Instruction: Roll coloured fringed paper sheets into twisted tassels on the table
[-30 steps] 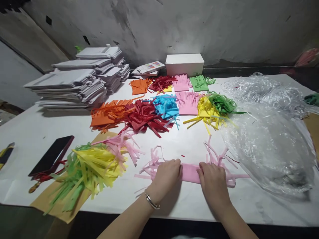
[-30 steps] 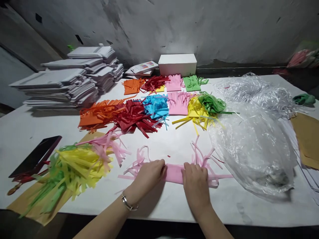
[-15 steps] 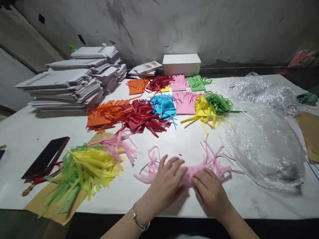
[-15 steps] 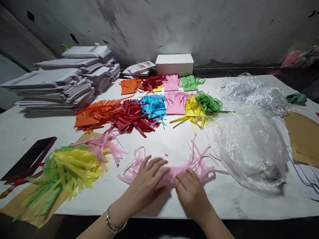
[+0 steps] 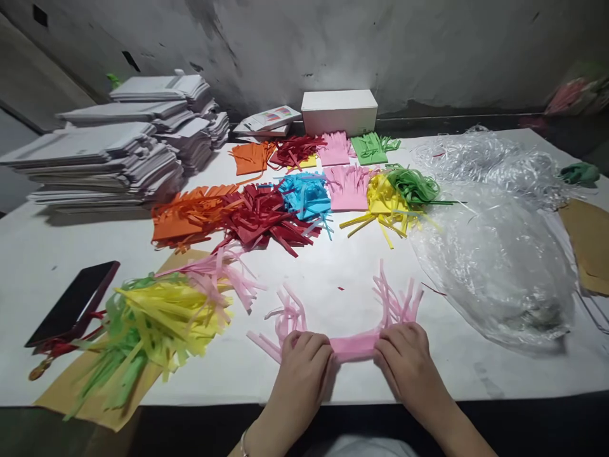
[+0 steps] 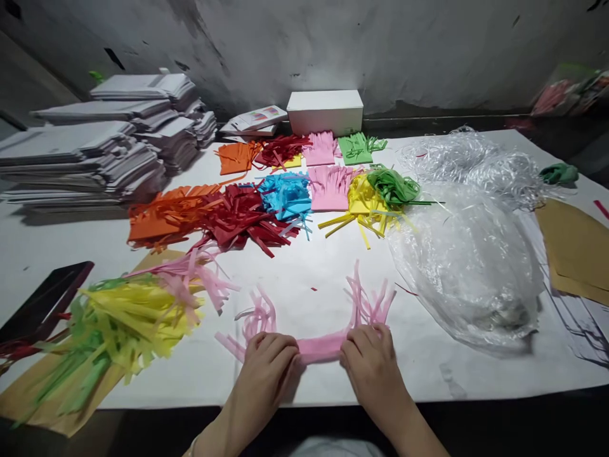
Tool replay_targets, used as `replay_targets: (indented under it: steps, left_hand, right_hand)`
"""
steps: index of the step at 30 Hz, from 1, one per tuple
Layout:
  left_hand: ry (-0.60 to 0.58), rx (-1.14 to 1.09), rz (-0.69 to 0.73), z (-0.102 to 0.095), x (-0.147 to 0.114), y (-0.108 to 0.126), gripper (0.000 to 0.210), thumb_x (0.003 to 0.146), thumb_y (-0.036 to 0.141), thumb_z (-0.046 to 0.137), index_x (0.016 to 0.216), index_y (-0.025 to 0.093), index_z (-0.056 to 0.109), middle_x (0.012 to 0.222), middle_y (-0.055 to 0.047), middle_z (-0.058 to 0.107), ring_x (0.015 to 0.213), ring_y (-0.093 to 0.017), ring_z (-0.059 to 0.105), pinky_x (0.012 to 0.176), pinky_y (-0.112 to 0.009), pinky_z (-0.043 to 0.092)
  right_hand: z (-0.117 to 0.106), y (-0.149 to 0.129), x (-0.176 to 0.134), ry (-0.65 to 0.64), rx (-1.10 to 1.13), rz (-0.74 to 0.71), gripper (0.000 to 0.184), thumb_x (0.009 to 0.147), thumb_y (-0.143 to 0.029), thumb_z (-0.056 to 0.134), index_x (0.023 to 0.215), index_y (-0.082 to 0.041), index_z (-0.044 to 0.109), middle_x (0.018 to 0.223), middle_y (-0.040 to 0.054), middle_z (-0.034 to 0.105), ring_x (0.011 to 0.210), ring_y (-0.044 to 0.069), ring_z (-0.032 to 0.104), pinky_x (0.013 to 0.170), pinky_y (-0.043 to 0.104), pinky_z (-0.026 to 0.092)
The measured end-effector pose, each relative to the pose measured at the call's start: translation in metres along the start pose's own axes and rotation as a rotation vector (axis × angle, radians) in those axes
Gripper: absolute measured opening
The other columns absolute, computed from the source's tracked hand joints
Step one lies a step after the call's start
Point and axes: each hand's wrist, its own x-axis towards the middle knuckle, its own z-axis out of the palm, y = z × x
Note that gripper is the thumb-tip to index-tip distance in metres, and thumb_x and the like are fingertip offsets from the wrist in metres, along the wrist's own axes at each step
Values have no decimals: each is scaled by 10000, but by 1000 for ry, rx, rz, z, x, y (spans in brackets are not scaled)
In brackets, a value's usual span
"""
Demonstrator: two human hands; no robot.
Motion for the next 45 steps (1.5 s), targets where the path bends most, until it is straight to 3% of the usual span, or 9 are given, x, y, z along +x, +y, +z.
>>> replay_targets:
  steps: [10,13,17,23,27,31,35,39,45]
  left_hand:
    - [-68,289,-186,9,14,5,215,940,158,529,757,187,635,811,-60,630,787,-253,549,798,-451,358]
    - [-95,316,-172,8,17,4,230,940,150,522,743,184,635,797,-62,629,784,-257,562,792,-456,371]
    - [-142,296,-162,4,22,2,240,940,146,522,732,179,637,789,-69,633,775,-261,579,766,-458,396]
    - [87,98,-4,-2,14,5,120,926,154,611,1012,221,661,1086,-68,683,1024,-278,577,1040,-586,298]
    - [54,55,93,8,5,4,172,962,89,548,930,226,646,926,-9,699,930,-226,568,1055,-538,287]
    - [67,35,146,12,2,2,193,987,110,518,962,244,654,862,4,695,888,-212,562,1010,-487,317]
    - [79,-12,132,7,-2,3,159,999,147,518,971,236,647,847,8,700,856,-211,553,950,-458,329]
    - [76,-4,-22,5,-1,8,200,993,147,479,865,212,618,858,-18,675,843,-216,555,878,-435,344]
    - [53,179,-170,15,7,13,163,929,131,526,789,188,586,877,-53,653,833,-241,576,860,-460,361]
  right_hand:
    - [8,-8,18,32,-182,211,185,992,-217,517,814,-196,564,801,46,589,798,227,530,842,453,364]
    - [0,-10,18,83,-128,81,102,979,-137,521,985,-187,611,964,74,642,941,229,582,993,505,345]
    - [0,-10,15,-32,1,-186,160,970,-98,518,1048,-182,630,970,57,684,988,219,592,1050,486,339]
    - [9,-10,16,-10,-3,-194,193,958,-58,497,877,-183,618,791,13,644,795,168,571,943,415,378]
    - [5,-13,16,-42,3,-200,185,1000,-163,475,890,-183,623,807,20,633,771,176,548,894,409,374]
    - [0,-9,6,-64,-6,-219,303,989,-41,371,932,-178,635,803,24,635,763,172,541,872,393,368]
    - [-5,2,-10,-30,-20,-128,244,987,-47,427,932,-191,616,863,30,653,868,188,577,924,406,362]
    - [-1,4,-13,-28,-87,25,192,1025,-147,431,933,-209,587,930,37,644,932,204,575,986,446,337]
    - [6,0,0,-40,-208,147,180,1006,-193,465,850,-195,555,902,80,615,891,252,548,900,484,354]
